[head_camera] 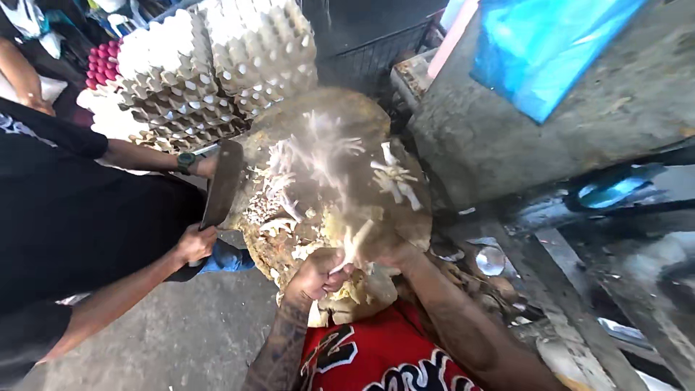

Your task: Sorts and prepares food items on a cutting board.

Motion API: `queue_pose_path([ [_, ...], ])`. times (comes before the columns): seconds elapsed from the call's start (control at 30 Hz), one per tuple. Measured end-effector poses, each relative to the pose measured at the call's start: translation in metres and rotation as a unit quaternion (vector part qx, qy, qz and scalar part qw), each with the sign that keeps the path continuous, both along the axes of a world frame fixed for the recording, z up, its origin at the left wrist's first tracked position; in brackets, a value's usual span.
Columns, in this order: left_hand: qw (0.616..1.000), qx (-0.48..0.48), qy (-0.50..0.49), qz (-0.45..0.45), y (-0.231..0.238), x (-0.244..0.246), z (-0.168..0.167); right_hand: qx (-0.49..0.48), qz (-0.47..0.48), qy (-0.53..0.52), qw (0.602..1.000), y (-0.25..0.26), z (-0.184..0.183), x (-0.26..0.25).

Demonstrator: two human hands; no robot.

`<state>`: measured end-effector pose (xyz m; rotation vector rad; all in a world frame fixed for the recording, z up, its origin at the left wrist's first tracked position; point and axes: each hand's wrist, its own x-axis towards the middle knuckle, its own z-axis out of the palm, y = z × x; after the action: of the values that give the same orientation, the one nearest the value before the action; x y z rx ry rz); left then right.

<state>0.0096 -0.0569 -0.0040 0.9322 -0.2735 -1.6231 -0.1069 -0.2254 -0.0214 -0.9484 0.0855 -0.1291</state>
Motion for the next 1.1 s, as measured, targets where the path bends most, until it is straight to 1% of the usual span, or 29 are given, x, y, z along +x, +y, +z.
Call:
queue_pose_path([
  [0.03,0.998,-0.023,0.05,0.007,0.004,-0.001,-0.003,-0.007,-0.013,-0.027,1.0,0.005,0.0,0.003],
  [0.07,0.996,-0.039,0.08,0.01,0.009,-0.003,-0.005,-0.024,-0.038,-0.032,0.998,0.011,0.003,0.005],
  [0.1,0.994,-0.05,0.099,0.015,0.013,-0.005,-0.006,-0.044,-0.07,-0.016,0.996,0.016,0.007,0.006],
  [0.2,0.99,-0.066,0.123,0.027,0.019,-0.011,-0.003,-0.078,-0.162,0.062,0.982,0.027,0.016,0.011],
  [0.27,0.989,-0.072,0.123,0.037,0.021,-0.014,-0.001,-0.061,-0.193,0.09,0.975,0.028,0.02,0.015],
  [0.4,0.989,-0.061,0.121,0.053,0.026,-0.013,0.004,-0.03,-0.197,0.136,0.97,0.032,0.029,0.019],
  [0.53,0.984,-0.074,0.152,0.058,0.022,-0.011,0.011,0.02,-0.204,0.129,0.97,0.031,0.033,0.02],
  [0.7,0.993,-0.04,0.094,0.062,0.019,-0.006,0.009,-0.025,-0.091,0.166,0.982,0.029,0.032,0.004],
  [0.73,0.994,-0.035,0.089,0.06,0.018,-0.008,0.007,-0.016,-0.103,0.168,0.98,0.034,0.032,0.002],
  [0.77,0.994,-0.031,0.09,0.057,0.018,-0.011,0.005,-0.015,-0.136,0.174,0.975,0.04,0.033,0.001],
  [0.83,0.993,-0.025,0.103,0.053,0.019,-0.018,0.001,-0.051,-0.206,0.172,0.962,0.044,0.031,0.002],
  [0.9,0.992,-0.018,0.112,0.052,0.021,-0.021,0.003,-0.093,-0.246,0.149,0.953,0.043,0.025,0.005],
  [0.97,0.993,-0.005,0.102,0.056,0.019,-0.023,0.011,-0.108,-0.279,0.144,0.943,0.042,0.023,0.009],
  [1.03,0.996,0.002,0.077,0.053,0.019,-0.023,0.018,-0.093,-0.313,0.166,0.93,0.038,0.023,0.015],
  [1.1,0.998,0.001,0.05,0.029,0.03,-0.026,0.021,-0.081,-0.367,0.226,0.899,0.013,0.022,0.018],
])
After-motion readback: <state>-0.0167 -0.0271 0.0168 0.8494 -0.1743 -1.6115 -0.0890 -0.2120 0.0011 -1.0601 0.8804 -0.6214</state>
